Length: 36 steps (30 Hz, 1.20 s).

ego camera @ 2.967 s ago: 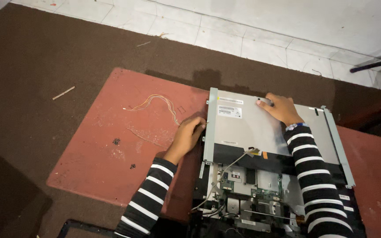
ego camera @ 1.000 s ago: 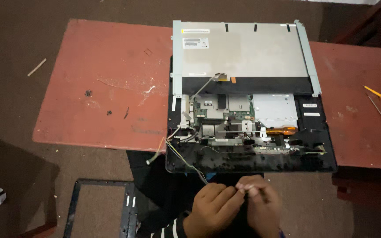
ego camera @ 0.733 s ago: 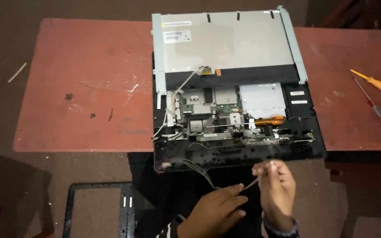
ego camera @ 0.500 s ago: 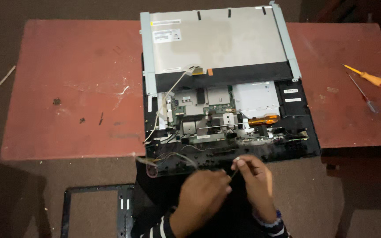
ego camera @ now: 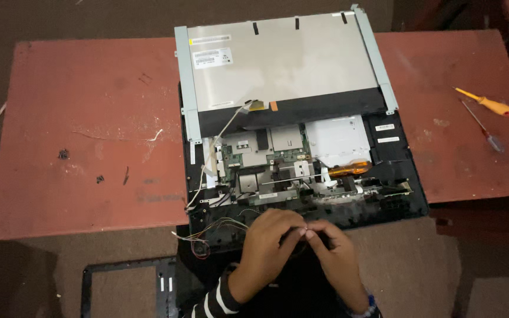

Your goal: The person removes an internal component from a disassembled computer chassis, then uses a screwdriver to loosen screws on the internal frame before lifting the screen panel to reconnect cables underneath.

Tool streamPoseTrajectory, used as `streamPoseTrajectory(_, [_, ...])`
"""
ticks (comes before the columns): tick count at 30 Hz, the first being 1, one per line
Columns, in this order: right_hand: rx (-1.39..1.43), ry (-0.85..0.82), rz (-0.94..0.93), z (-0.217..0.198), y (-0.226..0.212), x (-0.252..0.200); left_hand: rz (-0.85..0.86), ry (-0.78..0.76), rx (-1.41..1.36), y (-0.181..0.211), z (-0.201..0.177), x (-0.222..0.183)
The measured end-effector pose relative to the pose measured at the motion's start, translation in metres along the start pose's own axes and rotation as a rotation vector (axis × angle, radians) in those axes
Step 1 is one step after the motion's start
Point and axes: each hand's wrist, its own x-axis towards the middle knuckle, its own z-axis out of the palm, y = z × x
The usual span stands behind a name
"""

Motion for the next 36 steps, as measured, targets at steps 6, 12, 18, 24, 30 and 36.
streamPoseTrajectory(6, [0.005, 0.014, -0.065, 0.003, 0.006, 0.002, 0.264, -0.024, 0.263, -0.007, -0.012, 0.004])
streamPoseTrajectory(12, [-0.584, 0.240, -0.422, 0.013, 0.008, 0.026, 0.078, 0.026, 0.477, -0.035, -0.023, 0.018])
streamPoseTrajectory(18, [-0.788, 0.235, -0.454, 0.030, -0.004, 0.046, -0.044, -0.065, 0.580, -0.053, -0.018, 0.023])
streamPoseTrajectory(24, [-0.731, 0.204, -0.416, 0.034, -0.005, 0.051, -0.075, -0.056, 0.627, -0.059, -0.016, 0.022])
streamPoseTrajectory(30, [-0.687, 0.218, -0.310, 0.037, -0.007, 0.046, -0.098, -0.069, 0.560, -0.061, -0.018, 0.024])
streamPoseTrajectory(36, [-0.870, 0.297, -0.609, 0.031, 0.021, 0.034, -0.046, -0.061, 0.505, -0.051, -0.024, 0.026])
